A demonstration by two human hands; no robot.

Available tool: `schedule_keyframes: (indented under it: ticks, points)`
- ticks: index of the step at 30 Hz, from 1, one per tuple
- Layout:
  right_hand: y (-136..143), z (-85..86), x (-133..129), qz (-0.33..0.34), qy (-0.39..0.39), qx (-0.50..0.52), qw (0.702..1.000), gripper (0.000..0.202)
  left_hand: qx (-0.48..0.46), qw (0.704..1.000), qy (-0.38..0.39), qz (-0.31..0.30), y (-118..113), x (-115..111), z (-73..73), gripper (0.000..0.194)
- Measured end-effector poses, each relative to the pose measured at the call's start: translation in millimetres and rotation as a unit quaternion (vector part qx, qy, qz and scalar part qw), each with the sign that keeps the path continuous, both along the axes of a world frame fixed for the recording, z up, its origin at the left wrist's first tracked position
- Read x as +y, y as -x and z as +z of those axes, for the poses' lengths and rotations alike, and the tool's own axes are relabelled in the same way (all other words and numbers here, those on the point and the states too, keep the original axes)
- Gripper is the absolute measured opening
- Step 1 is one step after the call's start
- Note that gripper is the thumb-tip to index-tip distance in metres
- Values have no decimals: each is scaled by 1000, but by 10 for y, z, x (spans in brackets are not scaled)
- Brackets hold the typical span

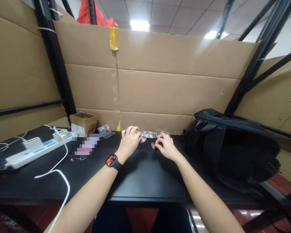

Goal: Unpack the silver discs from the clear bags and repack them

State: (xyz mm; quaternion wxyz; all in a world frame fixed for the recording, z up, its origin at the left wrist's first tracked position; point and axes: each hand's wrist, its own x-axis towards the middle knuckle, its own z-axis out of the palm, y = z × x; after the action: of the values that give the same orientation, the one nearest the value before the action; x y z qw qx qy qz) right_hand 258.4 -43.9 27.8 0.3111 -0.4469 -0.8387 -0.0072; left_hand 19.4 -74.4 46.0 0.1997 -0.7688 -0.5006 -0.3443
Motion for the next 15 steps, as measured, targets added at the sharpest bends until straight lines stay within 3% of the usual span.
schedule_keyframes:
  ticks: [8,15]
  points:
    - [-53,11,42,-16,8,17,1000,9,-41,999,9,-4,38,54,-30,21]
    - [-108,-45,131,-1,21,67,998,6,-167,983,76,-3,83,226,-182,23]
